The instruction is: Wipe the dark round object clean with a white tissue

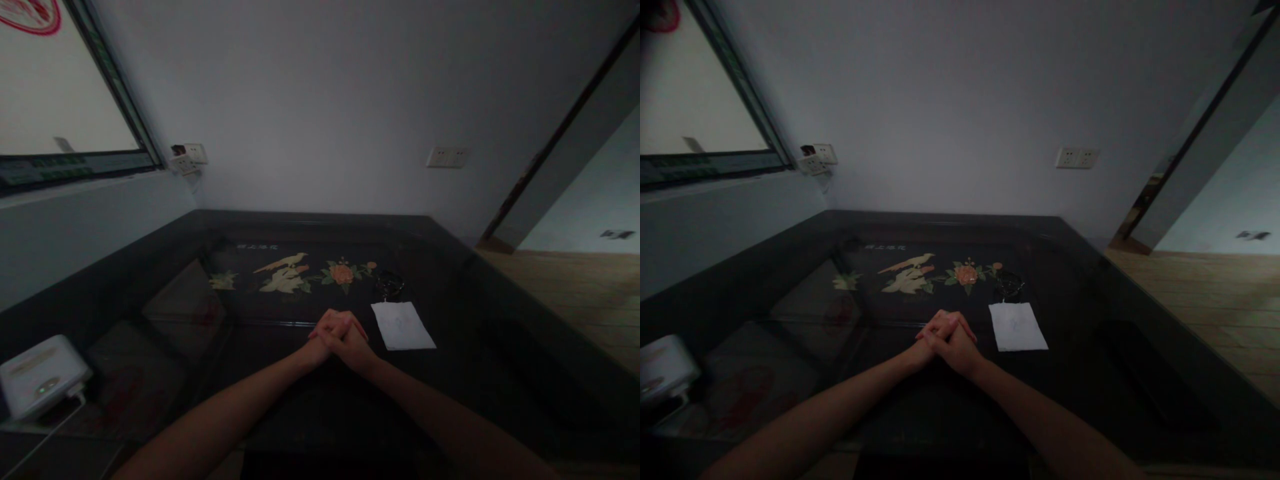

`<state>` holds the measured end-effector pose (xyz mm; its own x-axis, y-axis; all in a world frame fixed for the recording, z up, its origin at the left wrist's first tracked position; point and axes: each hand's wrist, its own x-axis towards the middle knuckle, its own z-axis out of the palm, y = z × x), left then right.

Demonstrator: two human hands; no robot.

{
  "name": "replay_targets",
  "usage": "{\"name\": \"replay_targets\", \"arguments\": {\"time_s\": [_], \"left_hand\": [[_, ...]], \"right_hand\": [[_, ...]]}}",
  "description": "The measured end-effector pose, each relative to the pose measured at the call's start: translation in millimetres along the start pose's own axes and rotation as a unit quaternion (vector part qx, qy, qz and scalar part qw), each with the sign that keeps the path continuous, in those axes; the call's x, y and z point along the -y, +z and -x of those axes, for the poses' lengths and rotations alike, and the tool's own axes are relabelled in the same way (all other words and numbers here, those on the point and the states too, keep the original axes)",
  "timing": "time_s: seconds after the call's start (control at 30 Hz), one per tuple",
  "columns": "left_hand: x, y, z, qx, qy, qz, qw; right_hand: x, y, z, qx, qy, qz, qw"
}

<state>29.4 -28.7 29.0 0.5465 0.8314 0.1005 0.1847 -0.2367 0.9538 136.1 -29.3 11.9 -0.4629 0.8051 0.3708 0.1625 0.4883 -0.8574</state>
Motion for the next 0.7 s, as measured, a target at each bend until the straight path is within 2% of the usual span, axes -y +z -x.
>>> {"name": "replay_targets", "arguments": {"time_s": [0.7], "left_hand": [[-3.4,0.9,1.6,-0.001,-0.003,0.02,1.0]], "right_hand": [[5.6,-1.4,0.2,0.008,0.0,-0.002,1.0]]}}
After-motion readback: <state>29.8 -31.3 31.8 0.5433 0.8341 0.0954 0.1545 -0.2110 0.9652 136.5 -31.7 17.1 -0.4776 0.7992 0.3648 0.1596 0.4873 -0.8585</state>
